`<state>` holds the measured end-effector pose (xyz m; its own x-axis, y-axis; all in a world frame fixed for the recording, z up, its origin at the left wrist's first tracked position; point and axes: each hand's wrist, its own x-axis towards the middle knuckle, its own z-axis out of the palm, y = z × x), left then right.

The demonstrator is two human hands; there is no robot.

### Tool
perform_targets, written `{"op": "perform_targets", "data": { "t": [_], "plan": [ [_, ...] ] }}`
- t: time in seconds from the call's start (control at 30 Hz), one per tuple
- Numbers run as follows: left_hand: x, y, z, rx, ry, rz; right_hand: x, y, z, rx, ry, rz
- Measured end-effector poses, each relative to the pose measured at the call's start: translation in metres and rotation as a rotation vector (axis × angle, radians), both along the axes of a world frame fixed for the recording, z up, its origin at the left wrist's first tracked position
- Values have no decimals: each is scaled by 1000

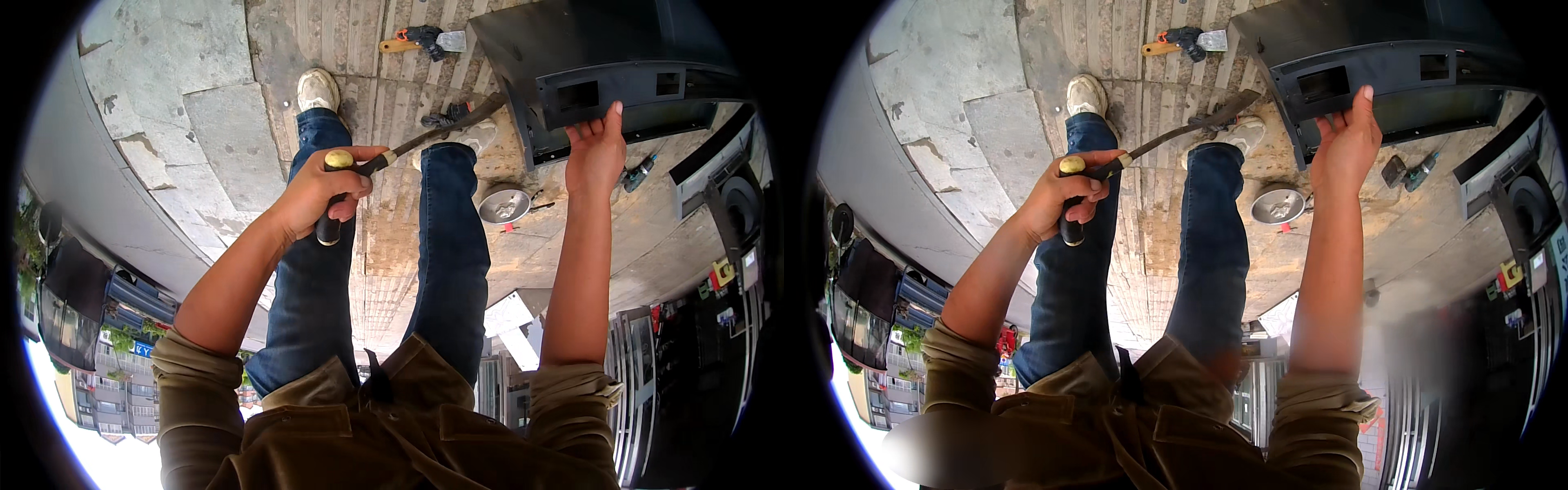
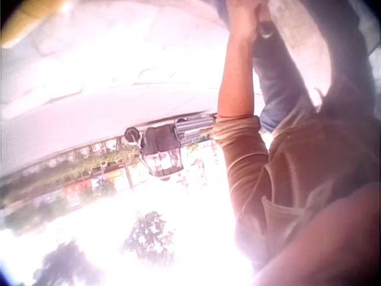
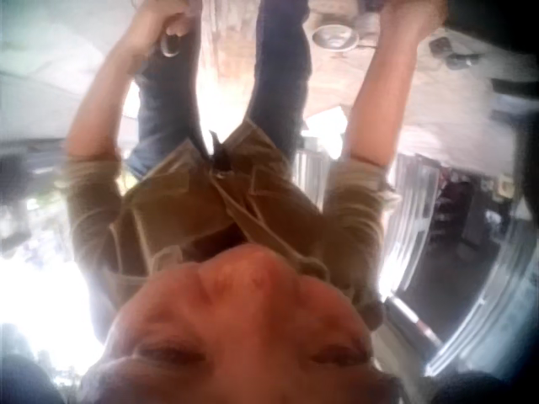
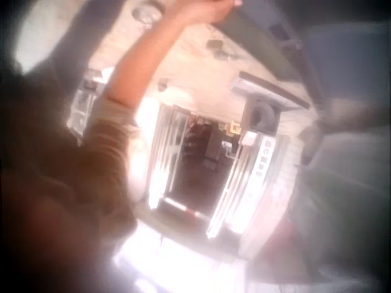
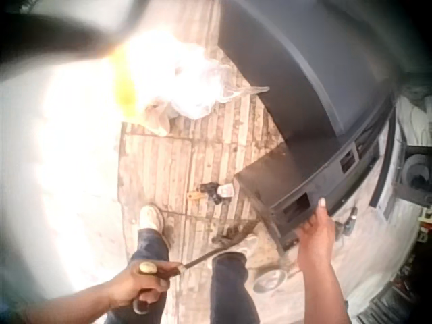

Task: The person uses a chisel to pry open the casing of a black electronic device on a paved outdoor surface. They then use a cloth to wipe the interior and exterior surfaces of the device and use a screwdriver to manipulate internal components.

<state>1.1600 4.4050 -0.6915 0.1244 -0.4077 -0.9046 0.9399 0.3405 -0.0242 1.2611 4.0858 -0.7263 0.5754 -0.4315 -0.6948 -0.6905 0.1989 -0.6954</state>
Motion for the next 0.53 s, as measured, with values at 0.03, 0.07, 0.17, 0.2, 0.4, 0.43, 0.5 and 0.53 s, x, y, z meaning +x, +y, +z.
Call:
{"op": "perform_targets", "data": {
  "t": [0.03,0.07,0.17,0.2,0.4,0.43,0.5,0.53],
  "plan": [
    [-1,2,-6,-18,1,22,0,0,-4,-23,2,11],
    [-3,4,-11,-64,-8,54,-1,0,-9,-45,2,22],
    [-1,2,-18,-62,-30,19,-2,7,-19,-106,4,58],
    [-2,3,-20,-72,-38,21,-2,11,-19,-124,9,71],
    [-6,8,-21,-117,-17,68,-9,18,-34,-170,91,-11],
    [-5,8,-22,-132,4,89,-11,14,-37,-164,96,-6],
    [-4,6,-25,-161,45,131,-11,9,-41,-152,106,4],
    [-2,5,-27,-161,96,152,-12,8,-40,-127,122,16]
  ]
}}
